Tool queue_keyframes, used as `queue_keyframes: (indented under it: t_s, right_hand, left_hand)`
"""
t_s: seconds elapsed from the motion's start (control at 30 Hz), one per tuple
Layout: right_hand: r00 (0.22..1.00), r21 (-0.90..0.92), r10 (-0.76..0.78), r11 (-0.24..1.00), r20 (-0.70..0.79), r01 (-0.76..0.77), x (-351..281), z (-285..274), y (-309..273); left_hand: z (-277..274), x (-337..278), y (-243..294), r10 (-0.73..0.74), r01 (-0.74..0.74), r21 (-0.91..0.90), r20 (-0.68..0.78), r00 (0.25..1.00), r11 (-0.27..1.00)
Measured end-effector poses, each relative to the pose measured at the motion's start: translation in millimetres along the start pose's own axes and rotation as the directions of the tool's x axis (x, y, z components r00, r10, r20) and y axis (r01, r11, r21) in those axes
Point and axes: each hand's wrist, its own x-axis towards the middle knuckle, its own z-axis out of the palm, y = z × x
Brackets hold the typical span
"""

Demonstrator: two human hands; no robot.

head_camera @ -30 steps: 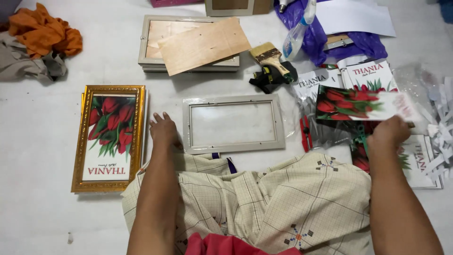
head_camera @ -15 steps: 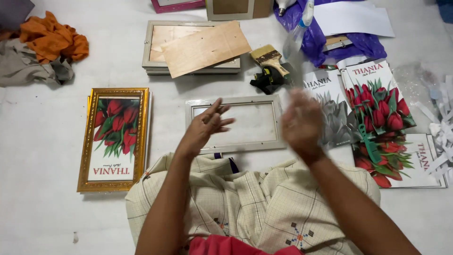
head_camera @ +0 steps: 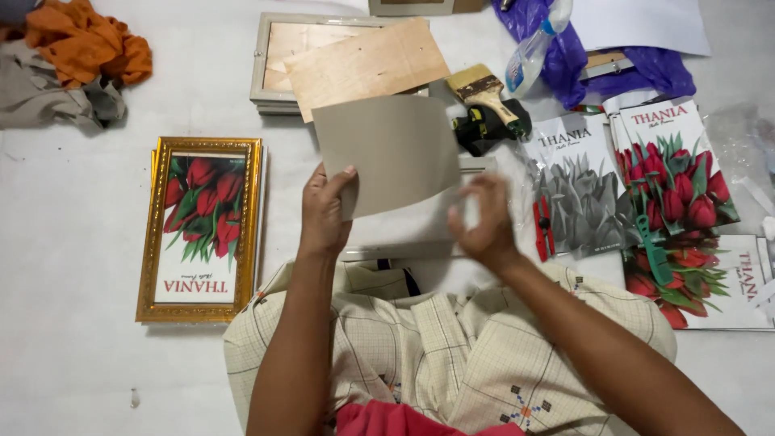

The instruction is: The person sits on the floor and assembles a picture frame. They wipe the glass with a cloth, place a plastic sheet and a wooden backing board inside the frame, and secure the backing with clips. The completed frame is then placed on a stack of finished frames.

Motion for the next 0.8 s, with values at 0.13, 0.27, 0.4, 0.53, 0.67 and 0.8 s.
queue_keyframes:
  t_s: [0.13,0.27,0.4,0.53,0.67,0.8]
  right_hand:
    - [0.805,0.262,0.590,0.769,0.057,-0.582,31.0,-33.8,-15.6]
    - [0.470,0.453,0.829,0.310,0.302,-0.836,40.9,-51.9,-28.1]
    - [0.469,0.233,0.801,0.409,0.373,-0.883,11.7,-44.3,0.3]
    - [0.319,0.124,0.808,0.298,0.494,-0.946,2.7,-40.4,-6.7]
    - [0.237,-0.203,0.820,0.389,0.521,-0.899,-9.2,-26.4,11.1]
    - [0.225,-0.365,0.840,0.435,0.494,-0.823,11.7,-39.7,-10.3]
  left_hand:
    - [-21.0,11.9,-7.9,-0.028,0.028,0.081,-0.002,1.000,0.996]
    - [-35.5,21.9,-27.9,-0.071,0.093,0.340,-0.076,0.995,0.936]
    - [-53.9,27.9,-48.7,-0.081,0.126,0.784,-0.096,0.992,0.608]
    - [-79.7,38.5,-66.8,-0.108,0.188,0.939,-0.163,0.981,0.287]
    - [-99.4,47.8,-82.3,-0.195,0.270,0.961,-0.252,0.948,0.068]
    - [-100.9,51.7,-89.0,-0.242,0.279,0.960,-0.266,0.933,0.019]
